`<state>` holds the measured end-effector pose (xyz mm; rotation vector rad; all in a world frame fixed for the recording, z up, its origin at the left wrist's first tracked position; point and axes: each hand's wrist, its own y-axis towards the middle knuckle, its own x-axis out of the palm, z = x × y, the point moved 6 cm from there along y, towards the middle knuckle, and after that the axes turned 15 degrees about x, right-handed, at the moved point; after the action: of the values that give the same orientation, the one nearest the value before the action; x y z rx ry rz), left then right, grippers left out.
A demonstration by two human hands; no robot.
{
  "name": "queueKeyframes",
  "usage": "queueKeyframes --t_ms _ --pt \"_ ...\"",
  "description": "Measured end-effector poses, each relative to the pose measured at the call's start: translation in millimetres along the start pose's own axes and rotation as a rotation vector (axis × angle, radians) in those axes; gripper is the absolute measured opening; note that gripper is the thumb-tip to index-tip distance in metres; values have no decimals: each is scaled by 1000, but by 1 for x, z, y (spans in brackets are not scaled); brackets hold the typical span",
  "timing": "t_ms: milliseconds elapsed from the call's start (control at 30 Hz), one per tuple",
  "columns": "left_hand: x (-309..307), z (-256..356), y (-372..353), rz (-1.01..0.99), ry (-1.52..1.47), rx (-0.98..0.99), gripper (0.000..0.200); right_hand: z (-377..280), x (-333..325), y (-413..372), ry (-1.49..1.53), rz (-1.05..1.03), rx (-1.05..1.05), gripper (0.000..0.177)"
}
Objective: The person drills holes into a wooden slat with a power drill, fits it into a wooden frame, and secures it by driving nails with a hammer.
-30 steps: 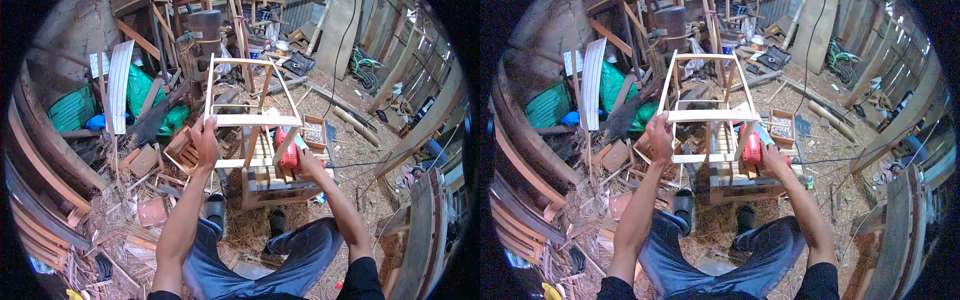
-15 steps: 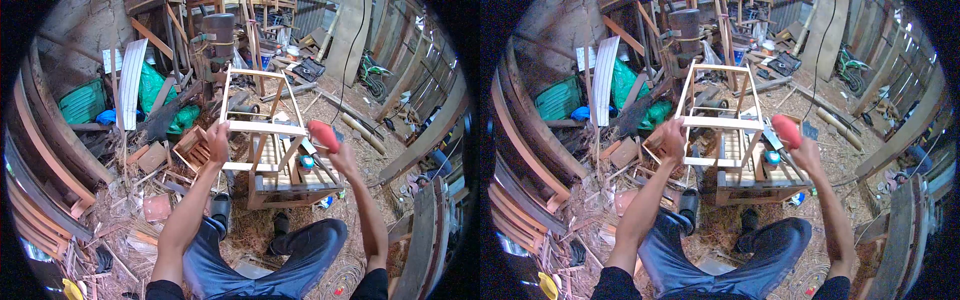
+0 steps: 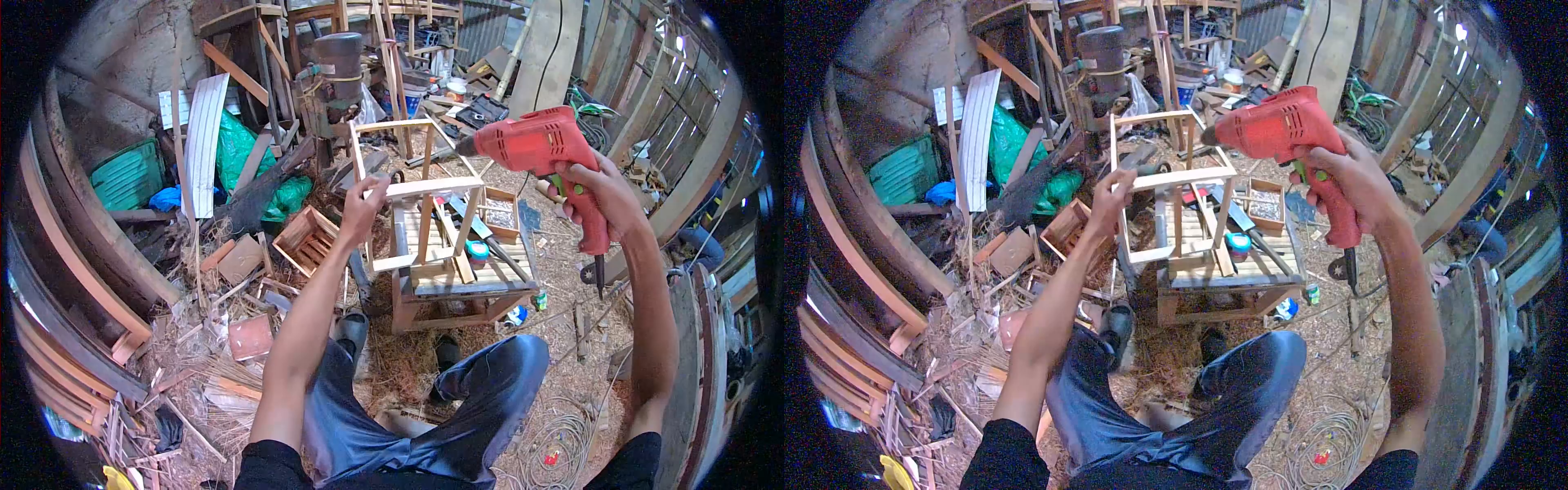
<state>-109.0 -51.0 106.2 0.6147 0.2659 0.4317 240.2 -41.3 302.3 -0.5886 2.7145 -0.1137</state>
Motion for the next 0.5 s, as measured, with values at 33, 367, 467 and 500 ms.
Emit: queueKeyframes --t_ms 33,367,467,500 --pt "-3 0 9 -51 41 18 37 -3 0 -1 -2 -1 -3 32" --pt "-9 1 5 -276 352 131 35 5 44 15 -98 -149 78 36" --pt "-6 21 -3 -182 474 212 32 18 42 22 -11 -114 108 40" --pt "-6 31 -4 -154 754 352 33 23 43 24 -9 -116 112 40"
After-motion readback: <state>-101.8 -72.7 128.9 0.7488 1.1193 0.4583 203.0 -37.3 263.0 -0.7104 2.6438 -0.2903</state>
